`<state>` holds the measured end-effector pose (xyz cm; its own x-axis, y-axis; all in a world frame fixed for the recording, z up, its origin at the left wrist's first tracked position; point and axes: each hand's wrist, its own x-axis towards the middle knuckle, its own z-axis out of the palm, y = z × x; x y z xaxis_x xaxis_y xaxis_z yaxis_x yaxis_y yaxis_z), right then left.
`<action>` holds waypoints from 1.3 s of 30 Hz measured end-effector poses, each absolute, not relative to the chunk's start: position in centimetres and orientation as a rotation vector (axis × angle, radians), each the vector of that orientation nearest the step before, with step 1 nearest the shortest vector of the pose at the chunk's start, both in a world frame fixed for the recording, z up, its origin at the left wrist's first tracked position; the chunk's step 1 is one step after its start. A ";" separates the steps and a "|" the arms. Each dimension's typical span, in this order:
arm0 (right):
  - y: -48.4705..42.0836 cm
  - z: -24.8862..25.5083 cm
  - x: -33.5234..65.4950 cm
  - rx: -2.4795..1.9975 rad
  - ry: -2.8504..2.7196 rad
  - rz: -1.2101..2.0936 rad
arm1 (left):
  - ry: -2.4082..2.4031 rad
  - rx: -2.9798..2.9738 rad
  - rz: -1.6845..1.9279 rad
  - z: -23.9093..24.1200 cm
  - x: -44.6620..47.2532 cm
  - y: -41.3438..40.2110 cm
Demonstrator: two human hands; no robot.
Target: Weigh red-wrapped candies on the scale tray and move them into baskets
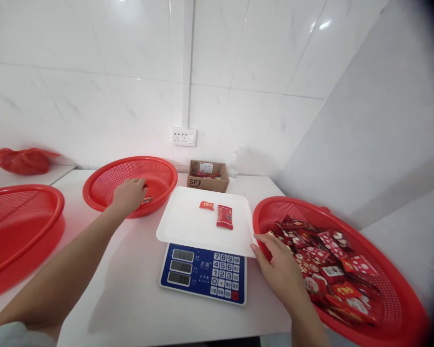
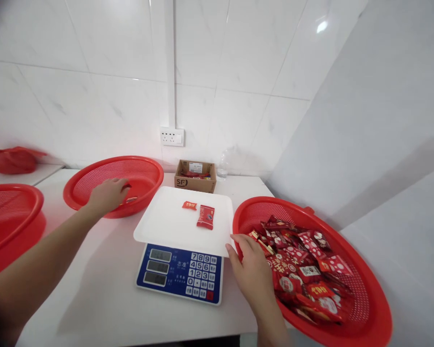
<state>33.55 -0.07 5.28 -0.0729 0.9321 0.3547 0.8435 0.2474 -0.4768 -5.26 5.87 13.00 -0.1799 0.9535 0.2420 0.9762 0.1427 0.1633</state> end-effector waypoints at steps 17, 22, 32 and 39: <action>-0.5 5.3 33.5 -1.593 -1.935 0.181 | -1.623 -2.853 -0.252 8.9 7.6 10.1; -0.5 5.2 33.6 -1.598 -1.935 0.200 | -1.806 -2.739 -0.357 9.7 4.9 8.7; -0.4 5.2 33.7 -1.622 -1.954 0.224 | -2.284 -2.107 -0.466 13.0 -4.4 7.1; -0.5 5.1 33.8 -1.630 -1.964 0.217 | -2.201 -2.070 -0.429 12.9 -5.6 7.6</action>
